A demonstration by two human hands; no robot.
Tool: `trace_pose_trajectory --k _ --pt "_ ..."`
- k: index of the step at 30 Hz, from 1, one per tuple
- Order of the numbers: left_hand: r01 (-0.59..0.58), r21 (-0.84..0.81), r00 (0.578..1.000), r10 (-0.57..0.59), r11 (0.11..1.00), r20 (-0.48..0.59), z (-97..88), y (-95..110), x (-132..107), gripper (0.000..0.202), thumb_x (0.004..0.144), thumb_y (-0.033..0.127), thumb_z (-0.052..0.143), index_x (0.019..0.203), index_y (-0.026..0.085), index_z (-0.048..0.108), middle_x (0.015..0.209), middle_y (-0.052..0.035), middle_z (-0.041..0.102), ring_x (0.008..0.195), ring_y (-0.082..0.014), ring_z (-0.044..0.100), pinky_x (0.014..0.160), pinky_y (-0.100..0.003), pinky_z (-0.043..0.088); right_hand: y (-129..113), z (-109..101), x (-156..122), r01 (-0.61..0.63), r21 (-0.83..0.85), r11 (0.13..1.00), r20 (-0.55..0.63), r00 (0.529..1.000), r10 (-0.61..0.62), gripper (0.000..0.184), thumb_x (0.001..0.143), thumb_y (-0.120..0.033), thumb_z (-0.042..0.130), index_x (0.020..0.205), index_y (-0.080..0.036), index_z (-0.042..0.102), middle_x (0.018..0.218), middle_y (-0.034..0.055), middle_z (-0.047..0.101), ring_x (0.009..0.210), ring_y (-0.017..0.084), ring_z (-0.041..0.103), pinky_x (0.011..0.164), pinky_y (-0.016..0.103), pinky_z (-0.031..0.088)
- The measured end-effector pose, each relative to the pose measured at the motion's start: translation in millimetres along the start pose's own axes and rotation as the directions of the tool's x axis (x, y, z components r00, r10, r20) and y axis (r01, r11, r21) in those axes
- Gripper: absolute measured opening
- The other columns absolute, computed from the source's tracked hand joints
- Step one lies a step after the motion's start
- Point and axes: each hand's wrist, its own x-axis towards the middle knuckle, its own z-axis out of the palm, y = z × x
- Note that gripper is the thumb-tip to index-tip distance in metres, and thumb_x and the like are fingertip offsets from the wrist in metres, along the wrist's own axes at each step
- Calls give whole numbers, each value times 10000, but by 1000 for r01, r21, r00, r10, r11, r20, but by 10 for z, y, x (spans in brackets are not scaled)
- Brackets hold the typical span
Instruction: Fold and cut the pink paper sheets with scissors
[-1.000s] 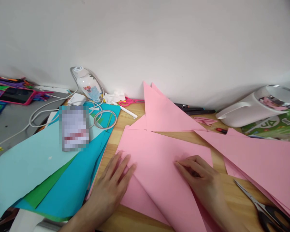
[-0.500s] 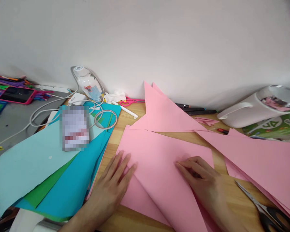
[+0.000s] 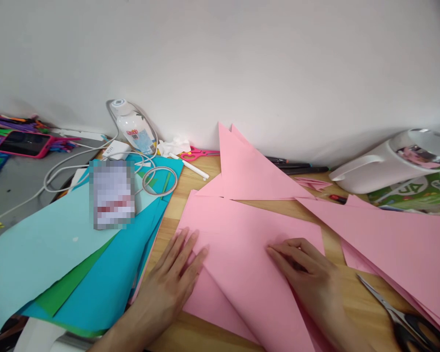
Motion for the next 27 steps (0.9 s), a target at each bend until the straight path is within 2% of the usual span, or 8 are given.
trace_pose_trajectory --k 5,9,13,19,24,27 --pt "-17 31 1000 17 999 -23 -34 -2 52 501 866 139 479 1363 143 415 1460 -158 359 1374 -338 234 1051 -486 360 -2 0 1 -28 23 999 8 1000 27 78 833 -209 624 794 -214 692 780 14 603 603 112 601 462 214 450" --pt "-29 36 999 30 999 -32 -59 0 70 480 884 173 470 1361 141 419 1460 -160 359 1374 -333 234 1047 -477 367 15 -6 -4 -23 15 1000 8 1000 23 98 843 -227 610 805 -212 699 771 18 607 583 117 600 448 223 448" --pt "-38 52 999 39 998 -8 -49 3 68 519 884 189 485 1384 110 373 1441 -201 372 1362 -342 261 1029 -478 392 10 -10 2 -9 9 1000 4 1000 9 101 842 -230 610 798 -214 700 761 16 613 579 118 607 464 225 458" --pt "-32 58 999 31 998 6 -36 1 50 559 893 221 482 1415 119 312 1458 -193 345 1366 -333 252 1033 -477 392 -16 -20 -15 35 -80 996 -3 999 -36 141 867 -246 574 788 -199 680 778 24 609 634 131 643 517 218 490" --pt "-11 24 1000 11 1000 -10 -32 6 55 557 895 206 475 1420 138 305 1482 -161 312 1375 -312 233 1057 -461 372 11 -54 -78 69 -192 979 106 993 -49 231 911 -310 501 820 -206 686 812 36 606 584 102 618 458 187 460" --pt "-12 18 1000 12 1000 -14 -23 9 52 552 892 205 481 1414 127 320 1477 -168 318 1375 -316 230 1053 -457 377 13 -72 -98 33 -180 983 110 994 -13 220 908 -327 511 866 -209 691 790 29 600 546 94 605 452 185 460"
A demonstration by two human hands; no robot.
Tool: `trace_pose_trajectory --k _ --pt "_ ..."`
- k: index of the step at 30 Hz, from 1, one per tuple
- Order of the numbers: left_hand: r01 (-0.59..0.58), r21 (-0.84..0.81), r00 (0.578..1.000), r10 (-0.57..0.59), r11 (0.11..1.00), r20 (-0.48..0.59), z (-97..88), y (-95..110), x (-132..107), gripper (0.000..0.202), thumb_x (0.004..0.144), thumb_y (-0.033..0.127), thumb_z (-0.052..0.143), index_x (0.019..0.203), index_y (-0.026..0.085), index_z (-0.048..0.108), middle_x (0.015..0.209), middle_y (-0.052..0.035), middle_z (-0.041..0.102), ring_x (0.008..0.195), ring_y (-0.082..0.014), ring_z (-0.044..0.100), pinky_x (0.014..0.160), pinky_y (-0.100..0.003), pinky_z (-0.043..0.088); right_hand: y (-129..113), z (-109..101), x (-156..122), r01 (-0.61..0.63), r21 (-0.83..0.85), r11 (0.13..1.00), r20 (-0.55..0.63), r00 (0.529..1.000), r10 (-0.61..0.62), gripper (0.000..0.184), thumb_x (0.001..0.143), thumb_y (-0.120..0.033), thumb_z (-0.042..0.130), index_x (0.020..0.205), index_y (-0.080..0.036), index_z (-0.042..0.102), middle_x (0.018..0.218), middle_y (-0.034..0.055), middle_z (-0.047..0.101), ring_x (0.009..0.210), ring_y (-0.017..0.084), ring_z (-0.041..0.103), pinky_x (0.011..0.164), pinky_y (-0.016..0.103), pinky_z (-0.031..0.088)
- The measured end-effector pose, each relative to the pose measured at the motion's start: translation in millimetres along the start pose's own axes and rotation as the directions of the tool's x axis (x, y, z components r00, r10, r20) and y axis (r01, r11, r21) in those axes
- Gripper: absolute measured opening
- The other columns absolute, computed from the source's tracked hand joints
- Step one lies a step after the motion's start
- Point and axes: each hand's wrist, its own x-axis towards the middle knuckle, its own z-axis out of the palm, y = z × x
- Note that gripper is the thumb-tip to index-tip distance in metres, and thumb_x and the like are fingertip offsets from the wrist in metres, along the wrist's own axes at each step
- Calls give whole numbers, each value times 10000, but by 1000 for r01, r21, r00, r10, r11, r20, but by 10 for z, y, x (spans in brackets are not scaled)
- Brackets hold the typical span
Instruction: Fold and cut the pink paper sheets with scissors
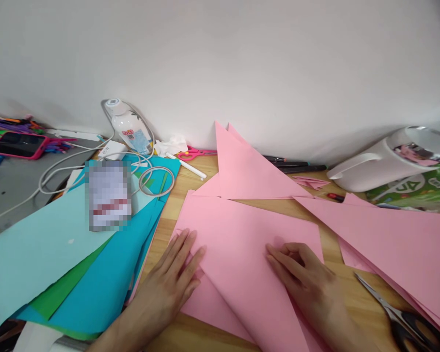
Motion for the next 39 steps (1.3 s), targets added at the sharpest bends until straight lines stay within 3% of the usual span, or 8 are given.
trace_pose_trajectory --k 9,14,19,24,29,33,39 --pt "1 8 999 -1 1000 44 10 5 -28 557 905 187 451 1432 127 281 1487 -178 291 1375 -309 236 1042 -415 391 -8 10 1 26 31 999 -52 998 -25 211 909 -284 507 881 -200 699 775 38 596 577 111 609 475 205 469" --pt "-14 25 998 12 1000 67 13 8 -41 569 888 177 481 1424 115 297 1481 -203 289 1367 -335 243 1033 -441 397 39 26 -31 17 26 1000 -11 1000 -17 181 906 -285 525 906 -201 686 805 37 584 606 112 610 494 209 473" --pt "-3 33 999 2 999 33 22 7 -30 547 891 184 478 1414 139 321 1489 -159 295 1373 -305 240 1054 -430 380 38 26 -34 10 60 998 -12 1000 -9 166 907 -276 525 897 -201 672 812 32 575 614 114 613 507 211 481" --pt "-7 78 1000 6 997 18 48 -15 -38 522 871 217 519 1378 188 395 1472 -130 345 1372 -321 245 1083 -504 309 59 35 -36 48 55 997 -19 999 -47 160 901 -266 531 916 -198 675 823 35 573 639 123 623 517 217 489" --pt "18 113 999 -22 993 38 35 -26 -21 465 903 244 450 1365 213 412 1433 -146 403 1350 -308 316 1088 -638 115 82 41 -38 52 72 996 -14 999 -51 134 899 -240 542 927 -200 666 832 34 567 648 115 622 524 210 489" --pt "55 92 998 -58 994 31 -11 -24 10 467 879 361 495 1331 249 465 1420 -92 439 1384 -350 205 1082 -649 103 85 43 -35 58 67 996 -18 998 -57 131 894 -239 549 908 -192 670 829 33 559 643 115 619 519 213 484" --pt "110 79 994 -112 991 18 -27 3 10 439 885 328 493 1320 269 482 1433 -44 432 1402 -355 126 1086 -625 178 59 32 -26 32 68 997 -11 999 -32 163 899 -257 537 854 -184 676 802 33 559 628 122 620 510 218 480"
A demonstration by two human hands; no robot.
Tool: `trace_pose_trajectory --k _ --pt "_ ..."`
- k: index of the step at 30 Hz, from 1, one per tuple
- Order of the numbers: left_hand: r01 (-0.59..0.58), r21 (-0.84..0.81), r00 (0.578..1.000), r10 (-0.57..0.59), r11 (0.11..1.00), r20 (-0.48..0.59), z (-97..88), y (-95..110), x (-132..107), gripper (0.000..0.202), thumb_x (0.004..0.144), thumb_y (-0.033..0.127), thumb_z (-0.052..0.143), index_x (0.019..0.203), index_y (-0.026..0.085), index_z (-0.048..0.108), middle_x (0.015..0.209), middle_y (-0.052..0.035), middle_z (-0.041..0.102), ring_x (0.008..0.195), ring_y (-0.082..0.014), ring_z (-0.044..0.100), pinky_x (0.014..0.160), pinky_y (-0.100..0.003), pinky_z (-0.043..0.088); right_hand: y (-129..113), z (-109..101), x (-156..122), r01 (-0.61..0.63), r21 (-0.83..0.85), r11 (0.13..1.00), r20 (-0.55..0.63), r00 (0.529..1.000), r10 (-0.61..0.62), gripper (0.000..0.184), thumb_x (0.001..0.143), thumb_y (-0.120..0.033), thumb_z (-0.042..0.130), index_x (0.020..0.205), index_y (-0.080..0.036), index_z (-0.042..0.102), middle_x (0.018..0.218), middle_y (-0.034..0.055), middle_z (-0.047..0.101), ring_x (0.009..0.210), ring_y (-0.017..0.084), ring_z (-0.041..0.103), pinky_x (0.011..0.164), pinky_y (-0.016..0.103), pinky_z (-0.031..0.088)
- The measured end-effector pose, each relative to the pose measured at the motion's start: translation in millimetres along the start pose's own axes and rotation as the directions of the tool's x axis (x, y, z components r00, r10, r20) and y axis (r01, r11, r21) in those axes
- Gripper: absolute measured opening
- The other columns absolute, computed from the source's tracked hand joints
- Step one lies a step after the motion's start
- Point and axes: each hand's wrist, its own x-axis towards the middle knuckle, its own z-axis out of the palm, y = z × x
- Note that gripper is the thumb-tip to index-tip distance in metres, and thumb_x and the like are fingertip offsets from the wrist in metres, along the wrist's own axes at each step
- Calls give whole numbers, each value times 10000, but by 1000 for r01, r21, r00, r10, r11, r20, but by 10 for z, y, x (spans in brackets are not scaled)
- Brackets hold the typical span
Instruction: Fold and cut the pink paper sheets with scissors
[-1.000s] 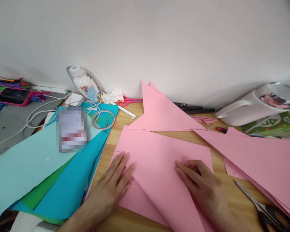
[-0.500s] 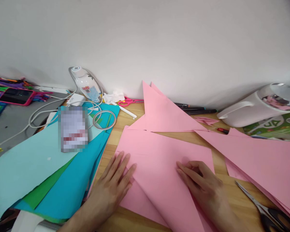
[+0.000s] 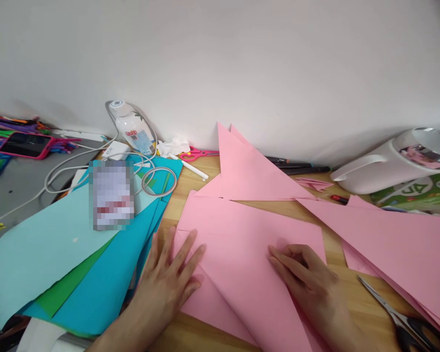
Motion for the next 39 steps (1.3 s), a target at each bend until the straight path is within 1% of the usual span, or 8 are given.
trace_pose_trajectory --k 3,7,10,17,25,30,34,39 --pt "32 -2 999 -32 999 -21 30 28 -42 478 882 291 504 1353 239 441 1457 -99 387 1396 -360 149 1079 -599 227 -13 -2 2 -1 3 1000 -1 1000 1 159 900 -250 534 877 -190 679 804 34 564 626 123 616 514 219 479" --pt "23 7 998 -22 1000 -54 71 42 -124 529 893 240 472 1386 83 363 1429 -208 391 1367 -322 268 1081 -470 311 2 6 -10 -21 26 999 11 1000 20 153 898 -254 539 895 -193 680 818 31 562 644 121 622 534 214 490" --pt "9 4 999 -9 1000 -52 72 30 -142 550 907 292 444 1395 62 335 1415 -199 416 1354 -301 305 1074 -431 343 24 13 -23 -19 24 1000 11 1000 19 153 897 -253 545 892 -183 681 829 35 556 661 121 625 548 213 493" --pt "-25 51 999 27 998 -39 53 8 -99 541 916 287 414 1380 19 341 1371 -234 457 1331 -329 339 1026 -447 404 48 26 -21 22 2 1000 -15 1000 -22 157 897 -261 542 898 -195 685 817 32 569 651 120 630 524 205 491" --pt "-15 36 1000 16 999 -23 60 9 -94 608 923 288 394 1449 55 194 1404 -211 422 1331 -314 343 1009 -432 418 57 21 -21 34 -9 999 -29 999 -34 137 892 -243 559 924 -192 682 828 29 557 646 111 621 523 210 476" --pt "-27 39 999 28 999 -16 33 8 -66 613 928 273 381 1464 83 151 1410 -150 437 1344 -288 325 1049 -409 372 41 14 -22 7 12 1000 -24 1000 -6 138 899 -249 550 929 -192 672 824 28 555 650 109 619 519 209 472" --pt "-30 14 999 31 999 -25 23 8 -54 594 933 258 373 1467 115 156 1417 -114 437 1369 -258 275 1087 -388 315 55 17 -33 15 1 1000 -28 1000 -15 142 897 -253 552 937 -197 677 825 26 562 653 110 624 522 208 476" --pt "-52 40 998 53 998 -37 13 5 -42 623 918 300 423 1459 99 187 1409 -109 449 1369 -283 272 1084 -399 316 55 19 -38 -40 21 999 -12 999 40 152 897 -286 548 934 -203 670 828 23 560 643 114 632 508 204 483"
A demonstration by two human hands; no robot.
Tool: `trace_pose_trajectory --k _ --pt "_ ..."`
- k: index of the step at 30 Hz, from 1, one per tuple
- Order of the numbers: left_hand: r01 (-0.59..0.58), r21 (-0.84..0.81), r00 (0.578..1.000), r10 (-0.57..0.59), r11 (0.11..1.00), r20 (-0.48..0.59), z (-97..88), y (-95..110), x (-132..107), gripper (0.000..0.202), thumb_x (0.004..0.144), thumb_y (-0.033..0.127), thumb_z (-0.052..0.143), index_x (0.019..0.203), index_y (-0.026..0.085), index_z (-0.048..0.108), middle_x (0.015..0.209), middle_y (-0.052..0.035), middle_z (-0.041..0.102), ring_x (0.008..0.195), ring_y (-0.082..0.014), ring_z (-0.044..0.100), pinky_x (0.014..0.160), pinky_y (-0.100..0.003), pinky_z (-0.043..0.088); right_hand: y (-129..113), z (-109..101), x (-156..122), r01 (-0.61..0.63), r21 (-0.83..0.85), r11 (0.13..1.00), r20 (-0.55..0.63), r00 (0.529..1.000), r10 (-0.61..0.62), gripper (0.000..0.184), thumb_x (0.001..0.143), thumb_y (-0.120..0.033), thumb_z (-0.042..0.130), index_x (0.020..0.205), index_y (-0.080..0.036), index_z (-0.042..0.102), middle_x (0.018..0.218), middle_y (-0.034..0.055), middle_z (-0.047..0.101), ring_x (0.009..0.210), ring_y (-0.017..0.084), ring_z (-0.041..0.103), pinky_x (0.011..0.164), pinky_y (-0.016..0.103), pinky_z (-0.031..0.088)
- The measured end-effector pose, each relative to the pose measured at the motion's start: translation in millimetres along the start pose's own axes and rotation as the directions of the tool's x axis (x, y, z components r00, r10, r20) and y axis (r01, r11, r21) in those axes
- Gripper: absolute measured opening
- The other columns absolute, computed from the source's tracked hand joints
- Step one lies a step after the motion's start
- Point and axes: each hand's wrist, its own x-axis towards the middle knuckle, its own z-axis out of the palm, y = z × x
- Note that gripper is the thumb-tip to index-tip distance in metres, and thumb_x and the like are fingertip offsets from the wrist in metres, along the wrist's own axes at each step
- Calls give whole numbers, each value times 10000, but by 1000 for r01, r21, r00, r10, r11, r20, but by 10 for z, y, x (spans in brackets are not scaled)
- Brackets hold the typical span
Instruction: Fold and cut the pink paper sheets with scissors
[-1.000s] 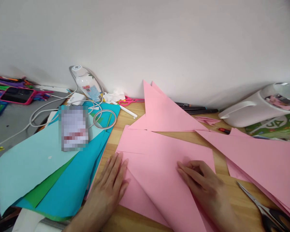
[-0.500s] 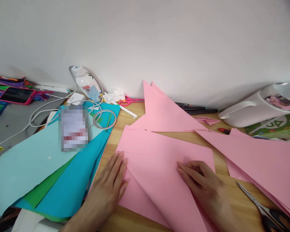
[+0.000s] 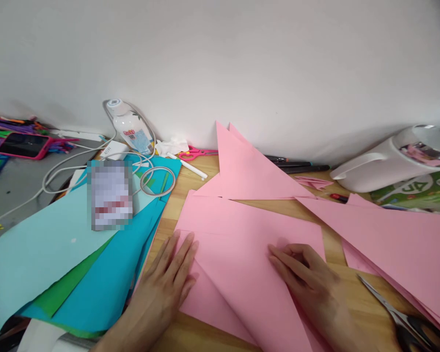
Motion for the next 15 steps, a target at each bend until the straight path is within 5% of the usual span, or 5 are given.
trace_pose_trajectory --k 8,15 --pt "-13 22 1000 13 1000 6 10 -1 -15 625 922 349 415 1453 92 208 1412 -112 446 1368 -297 273 1073 -415 325 -33 -14 8 -17 15 1000 17 1000 16 156 901 -285 539 922 -196 666 809 22 562 638 116 629 522 205 491" --pt "-36 40 999 36 999 6 1 -4 1 525 918 329 426 1379 81 383 1399 -121 463 1372 -327 249 1066 -431 324 -26 -11 5 -1 1 1000 1 1000 1 162 901 -279 537 911 -193 673 815 28 578 656 120 642 530 202 495"
